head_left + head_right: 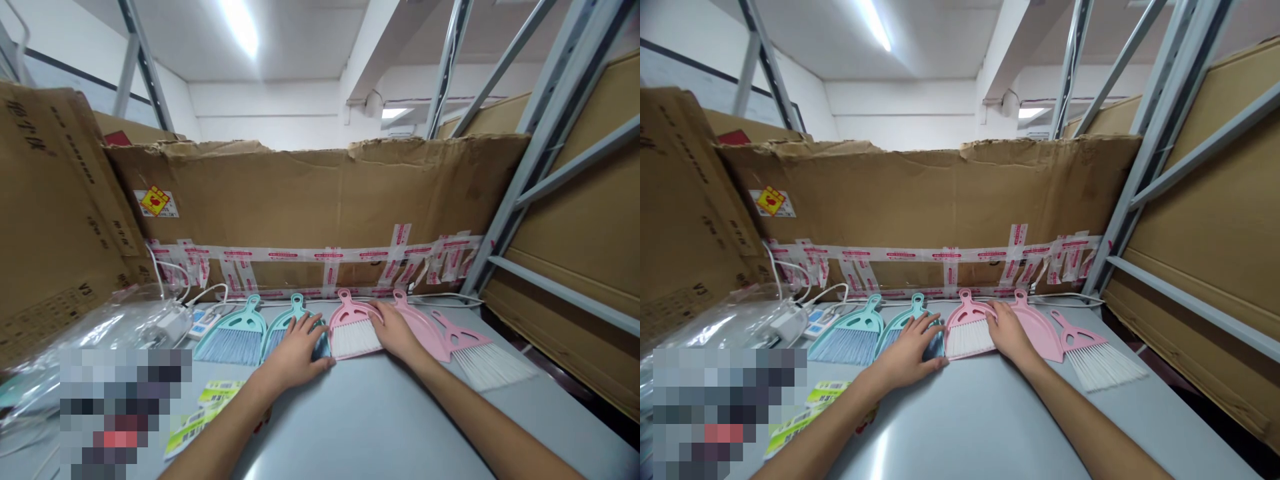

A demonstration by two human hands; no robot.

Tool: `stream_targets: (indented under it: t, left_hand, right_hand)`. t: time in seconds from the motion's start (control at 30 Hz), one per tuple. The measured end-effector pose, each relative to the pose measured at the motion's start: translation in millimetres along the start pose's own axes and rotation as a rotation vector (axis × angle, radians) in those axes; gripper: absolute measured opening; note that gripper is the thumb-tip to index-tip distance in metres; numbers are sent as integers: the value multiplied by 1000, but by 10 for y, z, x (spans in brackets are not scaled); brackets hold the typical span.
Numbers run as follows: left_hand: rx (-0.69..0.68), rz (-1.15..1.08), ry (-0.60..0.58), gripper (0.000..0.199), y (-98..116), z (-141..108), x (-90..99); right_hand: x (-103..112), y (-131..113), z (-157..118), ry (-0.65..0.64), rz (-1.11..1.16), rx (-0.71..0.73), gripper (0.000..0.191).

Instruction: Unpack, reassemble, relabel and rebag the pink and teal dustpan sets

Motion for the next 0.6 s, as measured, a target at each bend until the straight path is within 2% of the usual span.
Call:
stream_targets:
  t: [0.1,0.23,0.3,0.43,0.6]
  left_hand:
    - [-20,15,15,84,47,6,8]
    - [-61,45,56,57,98,19,-26]
    - [-80,41,70,48,106,27,-45]
    - [-94,19,86,45,88,42,-57]
    - [-105,-16,103,44,94,47,-42]
  right_hand:
    - [-65,75,-9,0,-5,-65,49]
    - [-40,30,15,-95,20,-101,53]
    - [44,-39,38,-141,5,-82,59]
    - [253,-75,81,-177,-119,-71,68]
    - [507,-122,135,-86,-265,-55,58]
Point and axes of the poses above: each hand's wrist, its own z-axis towards the middle knuckle, its own x-axis out of the back of the hand, y = z × x, the point moved 10 cm from there along z, towards the middle knuckle, and after that the axes turned 4 degrees about y, right-handed, at the moved point
